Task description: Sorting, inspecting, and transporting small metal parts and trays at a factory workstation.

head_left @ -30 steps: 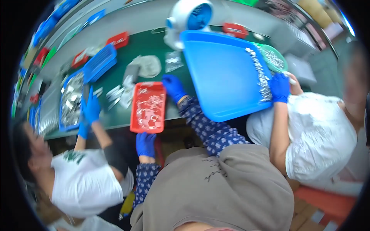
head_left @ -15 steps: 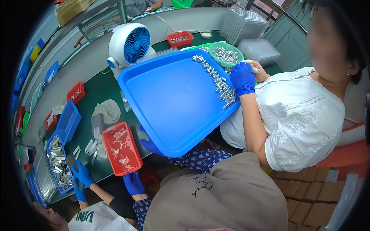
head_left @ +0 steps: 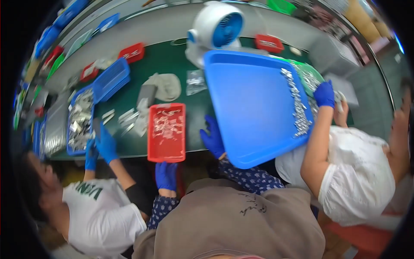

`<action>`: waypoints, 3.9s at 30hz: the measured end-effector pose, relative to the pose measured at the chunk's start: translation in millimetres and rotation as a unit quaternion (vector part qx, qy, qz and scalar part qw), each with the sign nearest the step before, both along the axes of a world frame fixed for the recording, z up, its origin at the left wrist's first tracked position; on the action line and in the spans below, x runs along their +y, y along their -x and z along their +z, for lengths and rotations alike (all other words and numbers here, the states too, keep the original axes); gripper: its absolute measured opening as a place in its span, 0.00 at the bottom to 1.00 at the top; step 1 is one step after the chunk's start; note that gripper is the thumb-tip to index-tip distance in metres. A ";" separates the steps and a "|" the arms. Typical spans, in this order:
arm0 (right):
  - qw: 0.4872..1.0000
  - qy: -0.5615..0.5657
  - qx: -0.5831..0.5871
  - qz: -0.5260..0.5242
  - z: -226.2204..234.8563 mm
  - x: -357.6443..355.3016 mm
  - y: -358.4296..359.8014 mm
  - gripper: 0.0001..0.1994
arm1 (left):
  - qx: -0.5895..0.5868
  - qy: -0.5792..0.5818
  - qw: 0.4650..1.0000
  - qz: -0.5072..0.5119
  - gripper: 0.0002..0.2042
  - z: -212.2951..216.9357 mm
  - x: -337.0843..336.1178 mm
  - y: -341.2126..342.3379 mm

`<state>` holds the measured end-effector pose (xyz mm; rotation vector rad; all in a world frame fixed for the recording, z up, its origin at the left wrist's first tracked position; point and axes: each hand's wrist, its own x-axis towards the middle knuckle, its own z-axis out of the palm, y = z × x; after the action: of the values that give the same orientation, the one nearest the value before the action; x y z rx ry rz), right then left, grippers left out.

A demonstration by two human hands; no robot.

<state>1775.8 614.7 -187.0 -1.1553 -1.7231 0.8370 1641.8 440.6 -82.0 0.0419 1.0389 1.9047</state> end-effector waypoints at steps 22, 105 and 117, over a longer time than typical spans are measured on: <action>0.979 -0.060 0.007 0.195 56.9 -11.6 -2.9 0.20 | 0.006 0.113 0.988 -0.108 0.10 -18.1 -75.4 6.8; 0.629 0.398 -0.190 0.641 49.7 -302.0 3.6 0.11 | -0.072 0.127 0.928 0.342 0.12 -34.3 -449.7 -132.1; 0.581 0.396 -0.288 0.651 58.6 -413.2 43.8 0.16 | -0.066 0.008 0.948 0.312 0.13 -56.2 -524.1 -73.1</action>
<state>1731.9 201.5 -128.4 -0.3660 -2.8677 2.5491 1714.9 -83.5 -138.1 -0.4701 1.0520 2.4200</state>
